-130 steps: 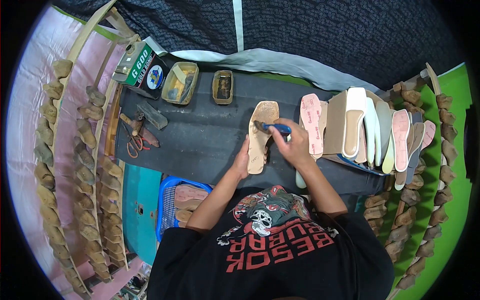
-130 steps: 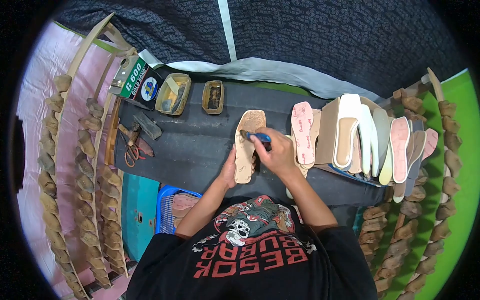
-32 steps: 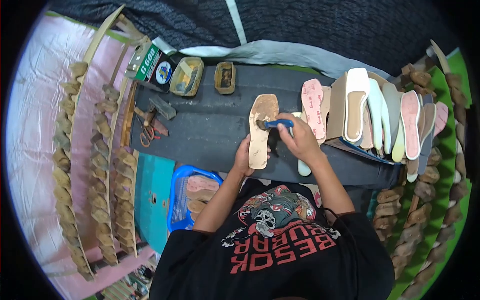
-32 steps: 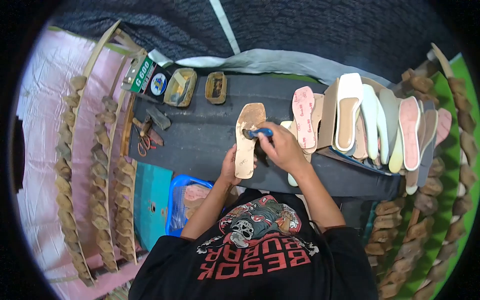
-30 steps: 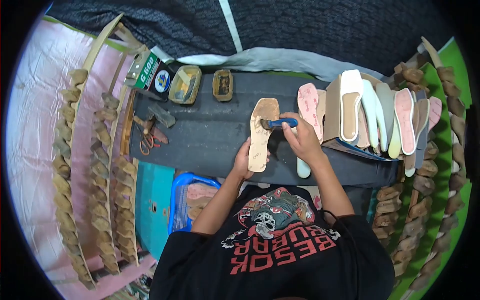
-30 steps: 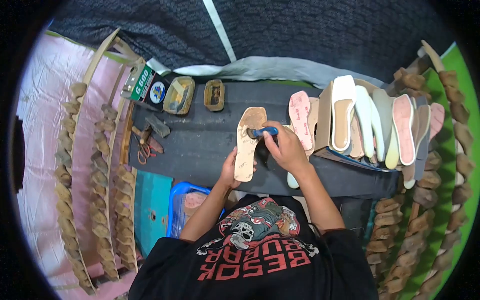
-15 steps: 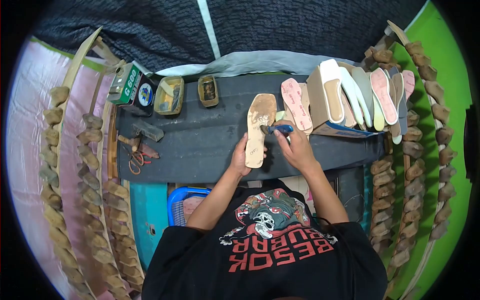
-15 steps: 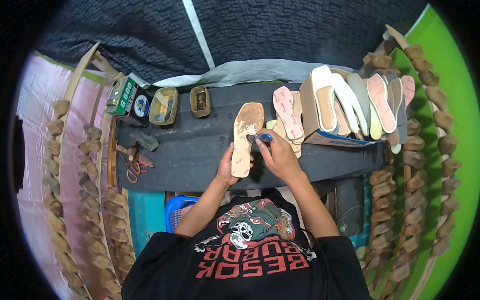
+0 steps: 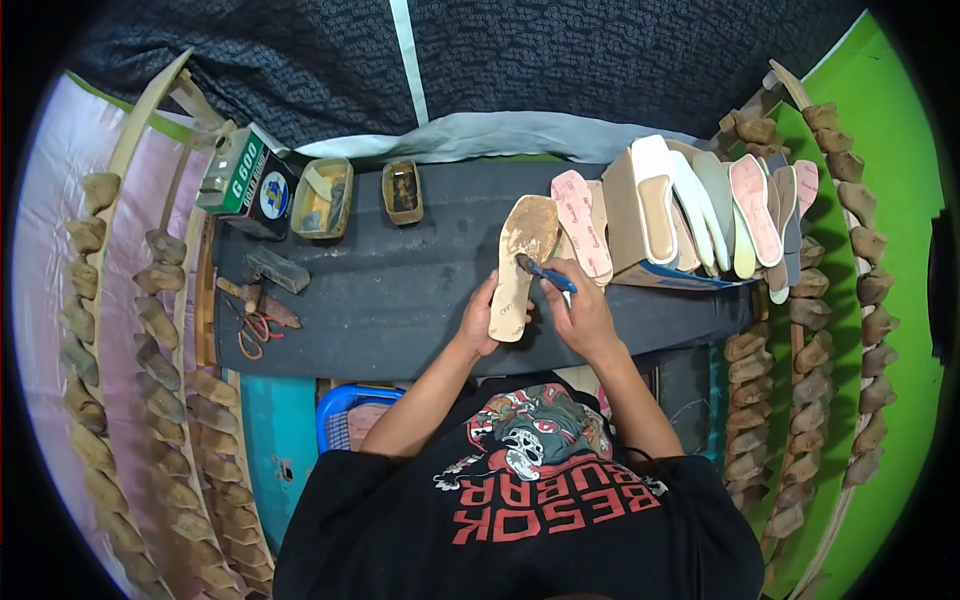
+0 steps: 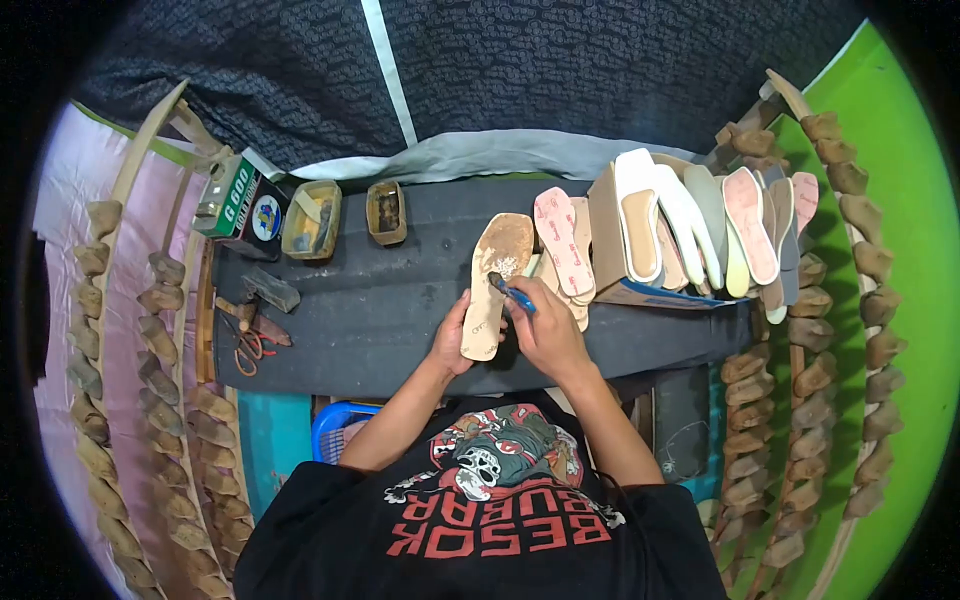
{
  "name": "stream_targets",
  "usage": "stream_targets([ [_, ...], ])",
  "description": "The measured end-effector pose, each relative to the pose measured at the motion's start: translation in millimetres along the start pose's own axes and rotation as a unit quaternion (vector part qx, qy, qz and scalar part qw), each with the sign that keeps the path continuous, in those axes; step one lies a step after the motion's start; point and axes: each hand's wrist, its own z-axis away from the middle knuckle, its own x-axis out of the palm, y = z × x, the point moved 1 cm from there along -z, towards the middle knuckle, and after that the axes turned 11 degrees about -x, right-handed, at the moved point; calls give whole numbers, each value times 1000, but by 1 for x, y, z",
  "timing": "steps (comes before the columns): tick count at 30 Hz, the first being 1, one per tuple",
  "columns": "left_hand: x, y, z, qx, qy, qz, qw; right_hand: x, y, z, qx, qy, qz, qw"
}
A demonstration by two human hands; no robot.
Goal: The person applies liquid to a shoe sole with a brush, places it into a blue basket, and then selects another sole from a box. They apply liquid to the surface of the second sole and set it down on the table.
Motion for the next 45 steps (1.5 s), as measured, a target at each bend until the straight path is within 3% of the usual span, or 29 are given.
stream_targets([
  [1,0,3,0,1,-9,-6,1000,-2,7,-4,-38,17,17,999],
  [8,10,9,-6,1,-11,-3,1000,-16,44,-28,6,113,4,994],
  [14,3,5,-5,-2,-25,-8,1000,-4,45,-36,-17,55,-3,998],
  [16,5,6,-5,13,14,24,1000,5,39,-33,-14,14,-26,999],
  [20,-8,8,-6,-1,-5,13,1000,10,48,-37,-24,54,-13,998],
  [24,1,7,-3,3,-18,9,1000,-5,60,-43,24,108,-14,994],
  [28,5,0,-7,11,-21,10,1000,-7,53,-43,-25,107,28,994],
  [30,9,-1,-10,17,2,23,1000,-4,40,-38,-12,60,12,998],
  [35,18,8,-9,27,34,26,999,5,41,-30,-46,89,4,995],
  [40,3,-2,-17,-5,-20,-1,1000,-15,65,-35,38,136,-4,990],
  [45,12,-10,-17,-12,-42,-23,999,-10,58,-33,-1,80,14,997],
])
